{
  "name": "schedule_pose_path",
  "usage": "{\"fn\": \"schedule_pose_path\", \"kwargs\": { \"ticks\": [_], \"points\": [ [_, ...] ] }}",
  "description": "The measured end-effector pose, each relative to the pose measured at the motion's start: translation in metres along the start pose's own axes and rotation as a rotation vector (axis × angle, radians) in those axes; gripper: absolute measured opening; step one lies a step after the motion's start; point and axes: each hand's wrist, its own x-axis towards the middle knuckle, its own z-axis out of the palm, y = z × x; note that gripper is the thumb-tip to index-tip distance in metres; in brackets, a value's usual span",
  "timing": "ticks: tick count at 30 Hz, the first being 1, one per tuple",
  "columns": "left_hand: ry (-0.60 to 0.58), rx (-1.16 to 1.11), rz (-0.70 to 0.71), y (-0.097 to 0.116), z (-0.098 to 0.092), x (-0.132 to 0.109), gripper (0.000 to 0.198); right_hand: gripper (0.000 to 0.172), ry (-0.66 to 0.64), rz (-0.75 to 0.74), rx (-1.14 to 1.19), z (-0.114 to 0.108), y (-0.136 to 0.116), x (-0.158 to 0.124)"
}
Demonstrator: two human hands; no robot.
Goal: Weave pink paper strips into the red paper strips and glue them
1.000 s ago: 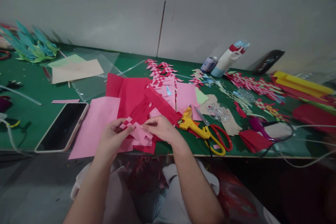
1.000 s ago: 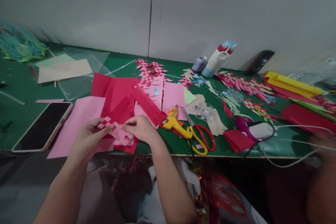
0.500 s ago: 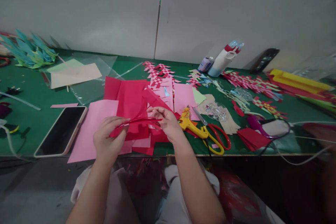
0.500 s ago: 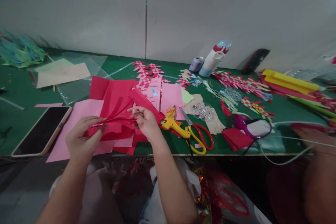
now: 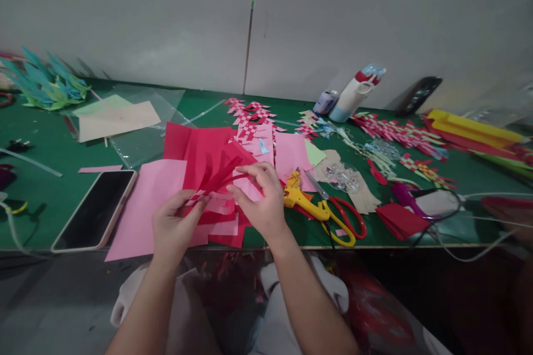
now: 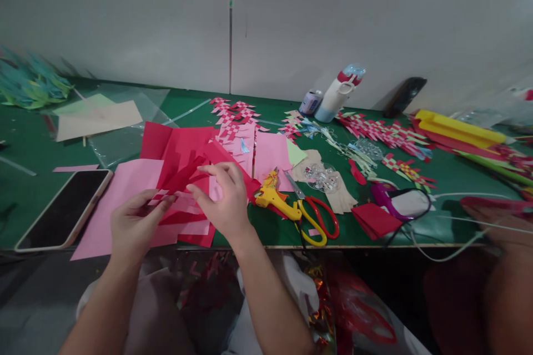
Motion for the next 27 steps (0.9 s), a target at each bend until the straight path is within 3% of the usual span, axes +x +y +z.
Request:
{"fn": "schedule_pose_path", "kwargs": {
  "ticks": [5, 11, 15, 27],
  "points": [
    [-0.007, -0.006, 0.011, -0.004, 0.000, -0.001, 0.018, 0.039, 0.053, 0.049, 0.013, 0.001, 0.006, 0.001],
    [-0.024, -0.007, -0.009, -0.012, -0.001, -0.001, 0.019, 0.029, 0.062, 0.040, -0.006, -0.001, 0.009, 0.003],
    [-0.024, -0.031, -0.031, -0.012, 0.000, 0.000, 0.021, 0.028, 0.107, 0.030, -0.026, -0.002, 0.009, 0.003],
    [-0.053, -0.011, -0.050, -0.014, 0.000, 0.000, 0.024, 0.026, 0.081, 0.009, -0.049, -0.003, 0.010, 0.003]
  ]
}}
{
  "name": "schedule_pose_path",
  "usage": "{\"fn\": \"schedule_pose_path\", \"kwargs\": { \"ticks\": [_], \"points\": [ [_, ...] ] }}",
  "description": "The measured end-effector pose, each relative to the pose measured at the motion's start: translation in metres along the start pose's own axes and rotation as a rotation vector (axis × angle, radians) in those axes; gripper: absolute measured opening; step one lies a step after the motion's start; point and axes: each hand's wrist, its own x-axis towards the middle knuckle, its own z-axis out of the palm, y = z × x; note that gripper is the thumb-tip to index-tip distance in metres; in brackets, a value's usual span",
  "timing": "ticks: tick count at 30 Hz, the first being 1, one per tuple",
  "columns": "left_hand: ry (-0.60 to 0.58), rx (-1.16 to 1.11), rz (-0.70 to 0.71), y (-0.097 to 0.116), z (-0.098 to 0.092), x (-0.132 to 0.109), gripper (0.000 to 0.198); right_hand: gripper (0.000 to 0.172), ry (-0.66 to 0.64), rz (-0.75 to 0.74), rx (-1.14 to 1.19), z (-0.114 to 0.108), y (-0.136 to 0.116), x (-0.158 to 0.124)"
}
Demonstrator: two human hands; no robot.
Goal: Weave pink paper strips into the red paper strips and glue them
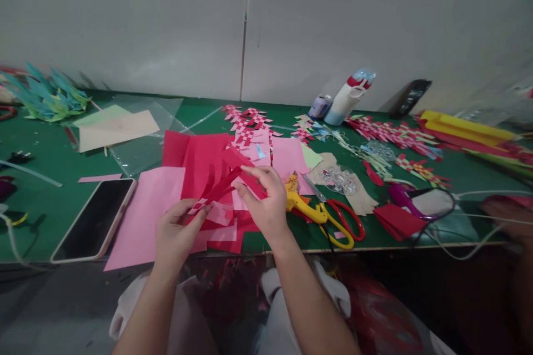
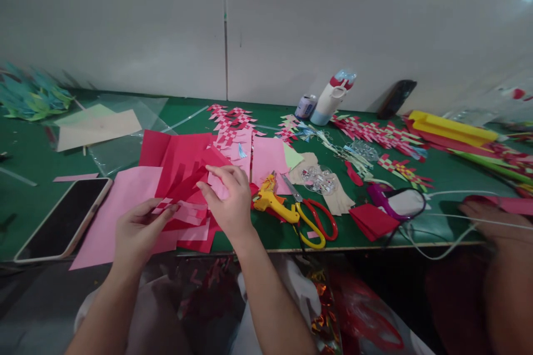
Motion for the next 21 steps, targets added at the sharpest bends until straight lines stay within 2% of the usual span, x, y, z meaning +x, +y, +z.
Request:
{"fn": "schedule_pose_path", "kwargs": {
  "ticks": [5, 10, 16, 21],
  "points": [
    [0.010, -0.019, -0.009, 0.0014, 0.0001, -0.0002, 0.023, 0.025, -0.003, 0.013, -0.006, 0.0008, 0.0006, 0.0005],
    [0.025, 0.011, 0.001, -0.0025, -0.0003, 0.0005, 0.026, 0.032, 0.004, 0.019, -0.029, 0.0012, 0.0027, 0.0006],
    [0.022, 0.019, 0.001, -0.0047, -0.0001, 0.0016, 0.028, 0.022, 0.013, -0.006, -0.017, 0.0014, 0.0034, 0.0005],
    [0.028, -0.019, -0.064, -0.0020, 0.0014, 0.0029, 0.028, 0.012, 0.031, -0.043, 0.032, 0.0002, 0.0010, 0.0010]
  ]
}}
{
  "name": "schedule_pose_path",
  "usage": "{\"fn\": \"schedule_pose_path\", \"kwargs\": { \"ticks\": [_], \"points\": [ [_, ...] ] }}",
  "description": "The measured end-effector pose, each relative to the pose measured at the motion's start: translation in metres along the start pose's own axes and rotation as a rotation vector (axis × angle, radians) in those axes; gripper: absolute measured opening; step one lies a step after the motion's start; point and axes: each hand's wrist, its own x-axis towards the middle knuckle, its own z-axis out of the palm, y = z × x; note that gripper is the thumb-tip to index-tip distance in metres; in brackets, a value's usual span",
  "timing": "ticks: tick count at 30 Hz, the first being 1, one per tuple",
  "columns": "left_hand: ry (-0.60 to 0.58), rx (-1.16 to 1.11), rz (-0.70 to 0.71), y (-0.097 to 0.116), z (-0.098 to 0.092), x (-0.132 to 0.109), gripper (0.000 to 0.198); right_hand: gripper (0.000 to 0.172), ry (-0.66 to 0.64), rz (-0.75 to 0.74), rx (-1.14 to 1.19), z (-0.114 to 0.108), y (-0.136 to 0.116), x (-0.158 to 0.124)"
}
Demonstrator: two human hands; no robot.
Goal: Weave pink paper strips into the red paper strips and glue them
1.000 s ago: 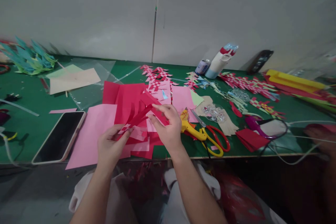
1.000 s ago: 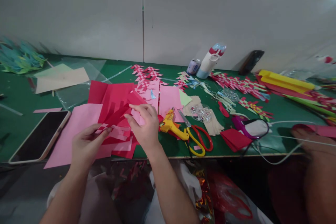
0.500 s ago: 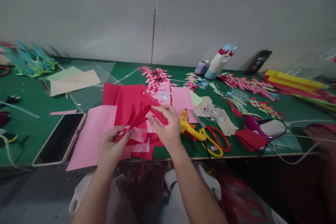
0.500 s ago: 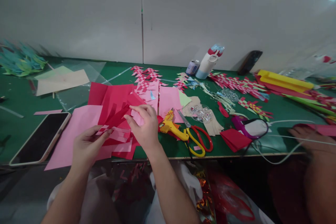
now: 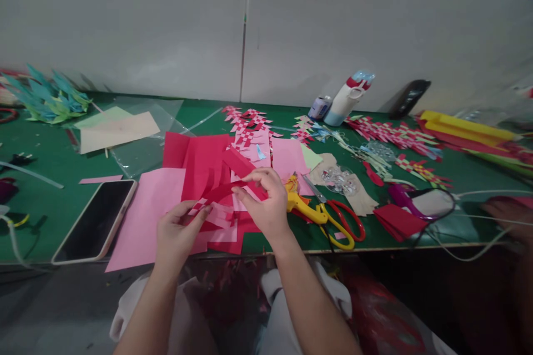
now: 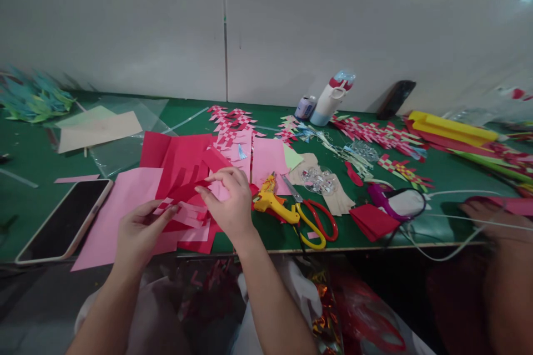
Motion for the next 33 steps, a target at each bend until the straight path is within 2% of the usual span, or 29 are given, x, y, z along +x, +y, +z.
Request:
{"fn": "schedule_pose_path", "kwargs": {
  "ticks": [7, 16, 21, 27, 33],
  "points": [
    [0.029, -0.112, -0.147, 0.000, 0.001, 0.001, 0.029, 0.003, -0.094, -0.174, 0.042, -0.004, -0.005, -0.003],
    [0.003, -0.327, -0.259, -0.005, 0.001, 0.004, 0.032, 0.012, -0.282, -0.426, -0.040, -0.004, -0.008, -0.006],
    [0.008, -0.360, -0.267, -0.004, 0.001, 0.004, 0.032, 0.018, -0.331, -0.570, -0.128, -0.007, -0.011, -0.008],
    [0.045, -0.365, -0.241, -0.006, 0.002, 0.003, 0.030, 0.020, -0.345, -0.597, -0.140, -0.007, -0.013, -0.013],
    [0.008, -0.377, -0.230, -0.006, 0.001, 0.002, 0.028, 0.017, -0.361, -0.545, -0.037, -0.002, -0.014, -0.014]
  ]
}}
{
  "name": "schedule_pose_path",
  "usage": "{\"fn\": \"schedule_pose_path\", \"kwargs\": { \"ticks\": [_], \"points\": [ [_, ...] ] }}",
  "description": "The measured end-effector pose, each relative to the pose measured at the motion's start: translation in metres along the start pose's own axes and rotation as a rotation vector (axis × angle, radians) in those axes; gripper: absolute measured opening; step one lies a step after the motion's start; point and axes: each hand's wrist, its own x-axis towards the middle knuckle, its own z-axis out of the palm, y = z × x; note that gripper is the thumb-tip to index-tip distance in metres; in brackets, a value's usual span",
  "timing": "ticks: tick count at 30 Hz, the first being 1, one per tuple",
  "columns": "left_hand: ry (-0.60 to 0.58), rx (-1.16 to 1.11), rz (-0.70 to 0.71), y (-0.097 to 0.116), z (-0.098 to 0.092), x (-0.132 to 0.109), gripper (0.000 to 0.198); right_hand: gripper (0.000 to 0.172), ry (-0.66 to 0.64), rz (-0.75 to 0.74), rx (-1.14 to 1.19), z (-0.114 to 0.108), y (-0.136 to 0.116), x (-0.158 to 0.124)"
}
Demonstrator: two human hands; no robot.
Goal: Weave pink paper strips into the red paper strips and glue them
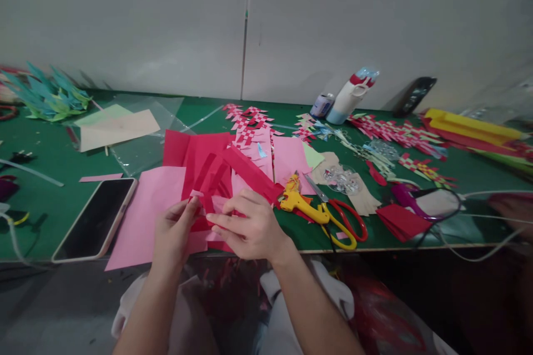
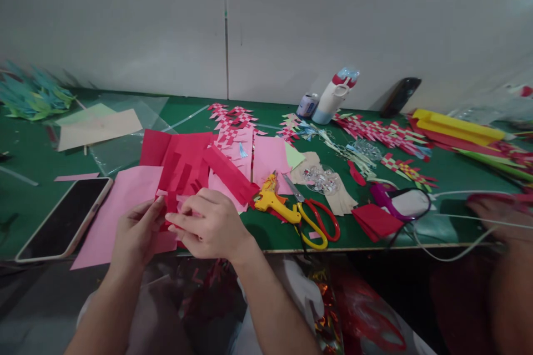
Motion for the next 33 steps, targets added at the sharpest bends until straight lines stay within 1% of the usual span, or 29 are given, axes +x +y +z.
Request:
{"fn": "schedule_pose_path", "kwargs": {
  "ticks": [3, 6, 8, 9, 10, 12, 14, 15, 17, 20, 22, 23, 25, 26, 27, 29, 30, 33],
  "points": [
    [-0.032, 0.005, -0.007, 0.003, 0.000, 0.000, 0.029, 0.016, 0.024, 0.046, 0.051, 0.000, -0.001, 0.001],
    [-0.074, 0.058, -0.032, 0.009, 0.000, 0.000, 0.037, 0.017, 0.080, 0.176, 0.081, -0.003, 0.000, 0.003],
    [-0.127, 0.127, -0.069, 0.013, -0.001, 0.001, 0.048, 0.018, 0.105, 0.316, 0.090, -0.006, 0.003, 0.003],
    [-0.162, 0.178, -0.086, 0.015, -0.001, 0.002, 0.054, 0.019, 0.097, 0.400, 0.087, -0.008, 0.006, 0.003],
    [-0.198, 0.240, -0.092, 0.017, -0.001, 0.003, 0.058, 0.021, 0.068, 0.489, 0.077, -0.010, 0.009, 0.002],
    [-0.262, 0.405, -0.061, 0.019, -0.002, 0.005, 0.061, 0.023, -0.050, 0.677, 0.044, -0.014, 0.017, 0.000],
    [-0.309, 0.598, 0.020, 0.018, -0.003, 0.007, 0.057, 0.019, -0.205, 0.827, 0.036, -0.018, 0.024, -0.003],
    [-0.314, 0.697, 0.073, 0.017, -0.003, 0.008, 0.053, 0.017, -0.267, 0.885, 0.043, -0.020, 0.026, -0.004],
    [-0.288, 0.879, 0.200, 0.017, -0.005, 0.010, 0.047, 0.015, -0.342, 0.967, 0.057, -0.022, 0.030, -0.005],
    [-0.181, 1.117, 0.444, 0.018, -0.010, 0.010, 0.041, 0.017, -0.394, 1.024, 0.053, -0.022, 0.031, -0.006],
    [-0.114, 1.244, 0.588, 0.021, -0.016, 0.005, 0.037, 0.020, -0.421, 1.044, 0.038, -0.021, 0.032, -0.007],
    [-0.092, 1.278, 0.641, 0.023, -0.019, 0.001, 0.035, 0.020, -0.432, 1.049, 0.029, -0.020, 0.033, -0.008],
    [-0.089, 1.315, 0.752, 0.023, -0.025, -0.010, 0.031, 0.021, -0.443, 1.045, 0.014, -0.019, 0.034, -0.009],
    [-0.100, 1.311, 0.831, 0.023, -0.026, -0.018, 0.029, 0.021, -0.446, 1.038, 0.009, -0.018, 0.035, -0.010],
    [-0.170, 1.313, 0.888, 0.021, -0.027, -0.025, 0.028, 0.021, -0.449, 1.033, 0.006, -0.017, 0.035, -0.011],
    [-0.336, 1.318, 0.939, 0.014, -0.028, -0.040, 0.024, 0.021, -0.458, 1.034, 0.000, -0.017, 0.036, -0.011],
    [-0.375, 1.324, 0.949, 0.010, -0.027, -0.046, 0.025, 0.022, -0.464, 1.038, -0.003, -0.017, 0.035, -0.010],
    [-0.377, 1.404, 0.947, -0.003, -0.026, -0.058, 0.031, 0.022, -0.481, 1.061, -0.021, -0.018, 0.034, -0.007]
  ]
}}
